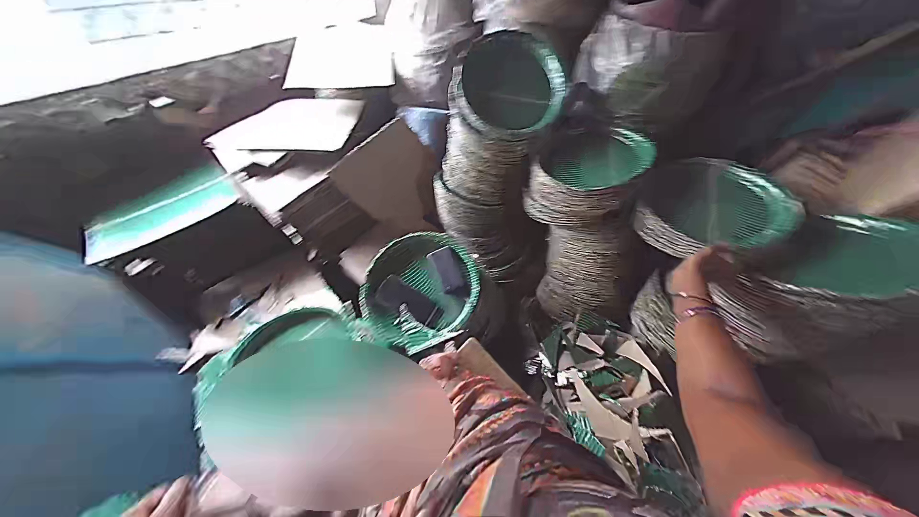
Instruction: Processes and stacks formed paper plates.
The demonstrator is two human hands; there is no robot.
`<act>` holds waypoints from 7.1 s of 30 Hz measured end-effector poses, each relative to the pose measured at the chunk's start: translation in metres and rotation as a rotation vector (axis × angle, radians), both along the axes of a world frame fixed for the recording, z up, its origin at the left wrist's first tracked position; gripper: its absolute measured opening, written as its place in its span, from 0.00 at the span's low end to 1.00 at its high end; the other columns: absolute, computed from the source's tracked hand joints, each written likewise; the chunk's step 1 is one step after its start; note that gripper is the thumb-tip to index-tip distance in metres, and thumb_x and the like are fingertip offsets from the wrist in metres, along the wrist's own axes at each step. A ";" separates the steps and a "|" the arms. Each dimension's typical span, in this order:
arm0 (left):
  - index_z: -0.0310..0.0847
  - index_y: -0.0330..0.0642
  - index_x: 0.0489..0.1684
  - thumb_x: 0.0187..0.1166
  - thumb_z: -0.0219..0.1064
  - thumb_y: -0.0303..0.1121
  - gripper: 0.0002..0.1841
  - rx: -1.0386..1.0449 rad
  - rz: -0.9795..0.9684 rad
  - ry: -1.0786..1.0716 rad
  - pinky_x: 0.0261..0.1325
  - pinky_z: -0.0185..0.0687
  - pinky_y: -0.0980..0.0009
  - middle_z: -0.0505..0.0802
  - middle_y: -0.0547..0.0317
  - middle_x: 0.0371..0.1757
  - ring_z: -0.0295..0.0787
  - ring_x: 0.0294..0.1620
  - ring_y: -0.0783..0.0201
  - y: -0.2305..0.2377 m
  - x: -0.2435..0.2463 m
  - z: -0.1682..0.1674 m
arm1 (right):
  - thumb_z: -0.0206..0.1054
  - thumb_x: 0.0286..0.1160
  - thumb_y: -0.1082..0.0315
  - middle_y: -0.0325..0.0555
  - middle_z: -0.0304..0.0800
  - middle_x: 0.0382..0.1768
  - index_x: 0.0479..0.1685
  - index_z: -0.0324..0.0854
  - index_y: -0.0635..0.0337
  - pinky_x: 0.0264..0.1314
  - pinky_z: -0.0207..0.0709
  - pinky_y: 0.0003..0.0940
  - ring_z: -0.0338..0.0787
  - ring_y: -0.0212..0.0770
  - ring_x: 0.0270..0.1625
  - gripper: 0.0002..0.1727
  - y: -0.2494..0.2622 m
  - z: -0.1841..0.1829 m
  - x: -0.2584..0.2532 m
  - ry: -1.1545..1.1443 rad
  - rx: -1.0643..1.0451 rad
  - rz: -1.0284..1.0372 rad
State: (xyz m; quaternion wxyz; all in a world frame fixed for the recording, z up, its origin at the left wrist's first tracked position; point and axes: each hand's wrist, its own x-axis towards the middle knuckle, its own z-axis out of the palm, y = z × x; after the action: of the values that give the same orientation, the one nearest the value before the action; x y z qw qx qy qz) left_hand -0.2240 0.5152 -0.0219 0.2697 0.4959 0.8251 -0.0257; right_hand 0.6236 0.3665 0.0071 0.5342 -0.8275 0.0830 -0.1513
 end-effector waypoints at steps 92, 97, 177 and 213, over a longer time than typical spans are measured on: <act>0.68 0.43 0.83 0.74 0.71 0.61 0.42 1.078 0.433 -0.553 0.69 0.88 0.55 0.82 0.49 0.79 0.80 0.78 0.50 -0.328 0.022 0.129 | 0.81 0.66 0.59 0.27 0.95 0.51 0.60 0.82 0.59 0.63 0.86 0.21 0.91 0.21 0.55 0.25 0.295 0.129 -0.678 0.504 0.189 3.394; 0.49 0.41 0.94 0.56 0.79 0.69 0.65 0.846 0.461 -0.408 0.74 0.81 0.59 0.71 0.46 0.86 0.74 0.81 0.56 -0.351 0.099 0.198 | 0.80 0.67 0.59 0.33 0.95 0.51 0.61 0.81 0.64 0.65 0.86 0.26 0.92 0.24 0.56 0.26 0.226 0.131 -0.735 0.237 0.002 3.687; 0.80 0.40 0.64 0.88 0.62 0.44 0.19 0.939 1.003 -0.389 0.57 0.81 0.54 0.89 0.44 0.55 0.86 0.52 0.54 -0.324 0.034 0.058 | 0.66 0.84 0.66 0.35 0.91 0.44 0.66 0.78 0.61 0.52 0.85 0.23 0.89 0.22 0.44 0.16 0.171 0.033 -0.802 0.280 -1.514 3.324; 0.70 0.45 0.81 0.61 0.66 0.78 0.53 0.670 0.842 -0.098 0.59 0.90 0.49 0.88 0.52 0.67 0.91 0.58 0.54 -0.340 0.158 0.120 | 0.42 0.96 0.57 0.39 0.92 0.45 0.62 0.78 0.62 0.53 0.87 0.27 0.91 0.25 0.47 0.22 0.176 -0.037 -0.591 0.944 0.027 2.382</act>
State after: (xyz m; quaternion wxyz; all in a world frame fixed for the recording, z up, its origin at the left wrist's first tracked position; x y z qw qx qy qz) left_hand -0.0657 0.1749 0.0976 0.1218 0.1819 0.9020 0.3722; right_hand 0.0324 0.5420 -0.0301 0.2665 -0.3583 -0.5235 0.7257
